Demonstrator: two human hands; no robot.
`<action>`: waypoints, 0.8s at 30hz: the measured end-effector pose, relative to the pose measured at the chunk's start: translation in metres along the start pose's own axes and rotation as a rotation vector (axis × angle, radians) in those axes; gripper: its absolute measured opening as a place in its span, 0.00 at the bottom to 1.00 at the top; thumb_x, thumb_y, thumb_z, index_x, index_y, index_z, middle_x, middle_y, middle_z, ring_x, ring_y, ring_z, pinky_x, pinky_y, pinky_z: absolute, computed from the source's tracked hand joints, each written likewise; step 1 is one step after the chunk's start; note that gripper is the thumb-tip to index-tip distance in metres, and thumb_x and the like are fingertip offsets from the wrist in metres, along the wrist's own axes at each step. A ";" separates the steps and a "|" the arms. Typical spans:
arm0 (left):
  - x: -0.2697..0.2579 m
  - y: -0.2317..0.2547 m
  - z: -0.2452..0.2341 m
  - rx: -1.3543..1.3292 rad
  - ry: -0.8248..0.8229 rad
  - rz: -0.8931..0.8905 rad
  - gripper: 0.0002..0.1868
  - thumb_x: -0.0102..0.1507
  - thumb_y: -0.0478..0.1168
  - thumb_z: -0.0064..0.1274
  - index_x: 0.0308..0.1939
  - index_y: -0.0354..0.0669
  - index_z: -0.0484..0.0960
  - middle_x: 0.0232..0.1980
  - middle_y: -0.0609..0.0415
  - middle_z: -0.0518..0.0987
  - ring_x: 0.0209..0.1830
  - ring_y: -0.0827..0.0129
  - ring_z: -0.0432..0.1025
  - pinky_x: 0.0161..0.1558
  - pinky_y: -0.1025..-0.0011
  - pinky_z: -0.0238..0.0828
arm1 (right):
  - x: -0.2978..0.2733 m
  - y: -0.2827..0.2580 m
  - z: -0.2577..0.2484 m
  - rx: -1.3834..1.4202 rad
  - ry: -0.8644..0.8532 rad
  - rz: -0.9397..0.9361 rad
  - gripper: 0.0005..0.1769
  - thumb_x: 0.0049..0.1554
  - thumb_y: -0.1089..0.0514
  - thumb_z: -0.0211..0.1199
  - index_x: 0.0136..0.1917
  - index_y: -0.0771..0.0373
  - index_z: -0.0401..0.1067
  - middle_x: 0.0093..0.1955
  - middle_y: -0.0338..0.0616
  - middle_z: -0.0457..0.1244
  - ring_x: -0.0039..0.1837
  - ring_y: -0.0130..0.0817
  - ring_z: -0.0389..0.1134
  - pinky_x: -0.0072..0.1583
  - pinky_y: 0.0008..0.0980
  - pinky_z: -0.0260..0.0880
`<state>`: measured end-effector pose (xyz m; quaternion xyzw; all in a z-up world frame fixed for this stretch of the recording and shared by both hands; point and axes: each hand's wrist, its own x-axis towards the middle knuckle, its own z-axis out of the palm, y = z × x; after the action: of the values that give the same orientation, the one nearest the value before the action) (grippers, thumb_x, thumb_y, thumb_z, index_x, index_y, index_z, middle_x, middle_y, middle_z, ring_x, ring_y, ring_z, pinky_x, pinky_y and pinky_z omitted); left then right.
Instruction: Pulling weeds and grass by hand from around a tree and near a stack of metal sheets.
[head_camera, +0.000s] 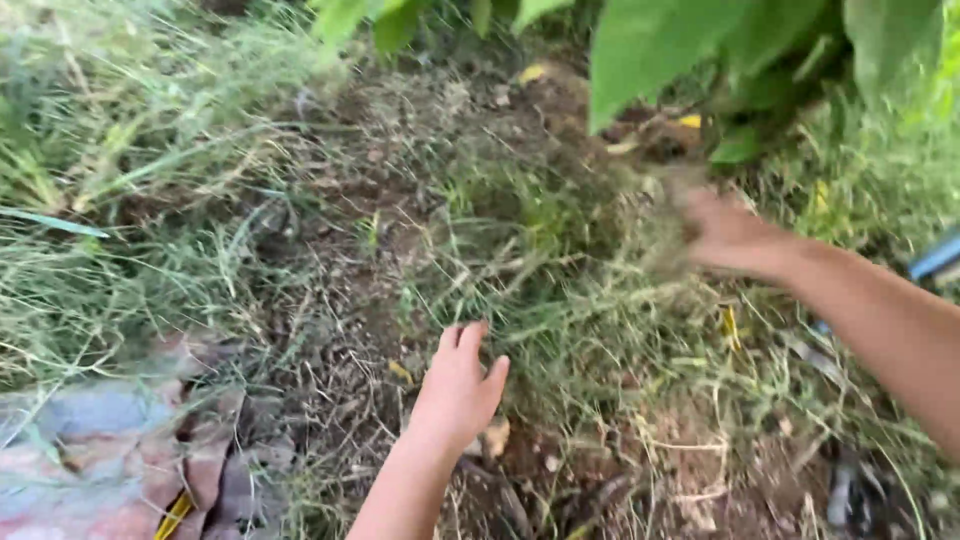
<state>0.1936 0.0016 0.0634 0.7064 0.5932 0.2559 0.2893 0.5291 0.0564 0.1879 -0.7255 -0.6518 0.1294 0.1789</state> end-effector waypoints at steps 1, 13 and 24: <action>-0.002 0.008 0.000 0.003 -0.020 0.013 0.26 0.63 0.48 0.54 0.62 0.41 0.72 0.65 0.42 0.70 0.58 0.46 0.71 0.57 0.56 0.71 | -0.003 -0.013 0.007 -0.253 -0.282 -0.043 0.52 0.54 0.49 0.73 0.82 0.48 0.46 0.81 0.49 0.41 0.77 0.50 0.49 0.72 0.53 0.52; -0.010 0.071 0.059 0.066 -0.259 0.085 0.26 0.61 0.45 0.58 0.62 0.45 0.75 0.71 0.46 0.65 0.68 0.49 0.64 0.67 0.56 0.63 | -0.102 -0.020 -0.009 -0.443 -0.524 -0.061 0.22 0.63 0.46 0.56 0.69 0.48 0.69 0.71 0.32 0.64 0.64 0.35 0.71 0.72 0.33 0.68; -0.015 0.148 0.131 -0.028 -0.548 0.181 0.11 0.67 0.37 0.47 0.45 0.33 0.83 0.53 0.44 0.80 0.48 0.59 0.77 0.53 0.62 0.78 | -0.285 0.000 0.116 -0.125 -0.855 0.074 0.30 0.64 0.34 0.60 0.59 0.63 0.72 0.60 0.52 0.65 0.64 0.44 0.68 0.67 0.44 0.68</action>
<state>0.3860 -0.0458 0.0765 0.7950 0.4241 0.0885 0.4245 0.4475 -0.2155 0.0702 -0.6391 -0.6475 0.3846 -0.1562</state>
